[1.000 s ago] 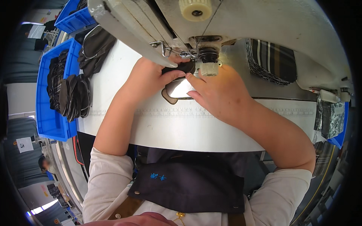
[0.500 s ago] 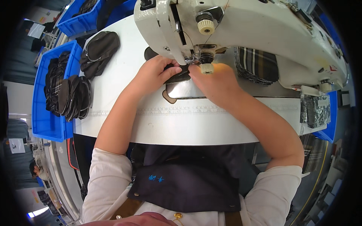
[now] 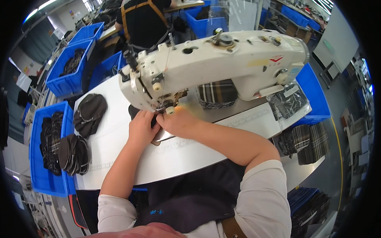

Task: Using an industrial sewing machine to sew the edges of a small brown leather pouch.

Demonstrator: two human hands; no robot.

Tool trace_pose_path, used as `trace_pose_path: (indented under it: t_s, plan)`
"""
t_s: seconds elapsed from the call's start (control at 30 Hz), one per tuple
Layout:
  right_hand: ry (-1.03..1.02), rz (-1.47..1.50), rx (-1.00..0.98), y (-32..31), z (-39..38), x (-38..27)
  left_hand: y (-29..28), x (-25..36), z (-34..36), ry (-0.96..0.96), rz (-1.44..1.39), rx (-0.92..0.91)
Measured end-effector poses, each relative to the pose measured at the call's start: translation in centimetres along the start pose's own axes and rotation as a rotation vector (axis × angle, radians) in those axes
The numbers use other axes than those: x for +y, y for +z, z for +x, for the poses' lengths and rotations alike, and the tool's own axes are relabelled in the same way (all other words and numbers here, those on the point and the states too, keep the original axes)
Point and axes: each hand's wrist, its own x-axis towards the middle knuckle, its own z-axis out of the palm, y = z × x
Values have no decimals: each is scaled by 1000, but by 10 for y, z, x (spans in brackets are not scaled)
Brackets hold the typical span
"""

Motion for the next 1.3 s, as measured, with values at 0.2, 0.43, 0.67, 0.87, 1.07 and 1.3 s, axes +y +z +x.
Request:
trace_pose_path:
  t_s: [0.2, 0.43, 0.67, 0.87, 1.07, 1.3]
  plan:
    - [-21, -91, 56, 10, 1, 5, 7, 4, 2, 148, 184, 200]
    - [31, 73, -90, 3, 3, 7, 10, 7, 4, 113, 318, 129]
    - [-10, 41, -9, 5, 3, 10, 13, -5, 3, 74, 196, 137]
    - [-38, -38, -56, 2, 3, 10, 14, -2, 4, 90, 223, 185]
    - [-59, -25, -36, 4, 4, 11, 16, -4, 4, 85, 240, 202]
    - [84, 7, -191, 2, 7, 5, 16, 3, 4, 91, 205, 253]
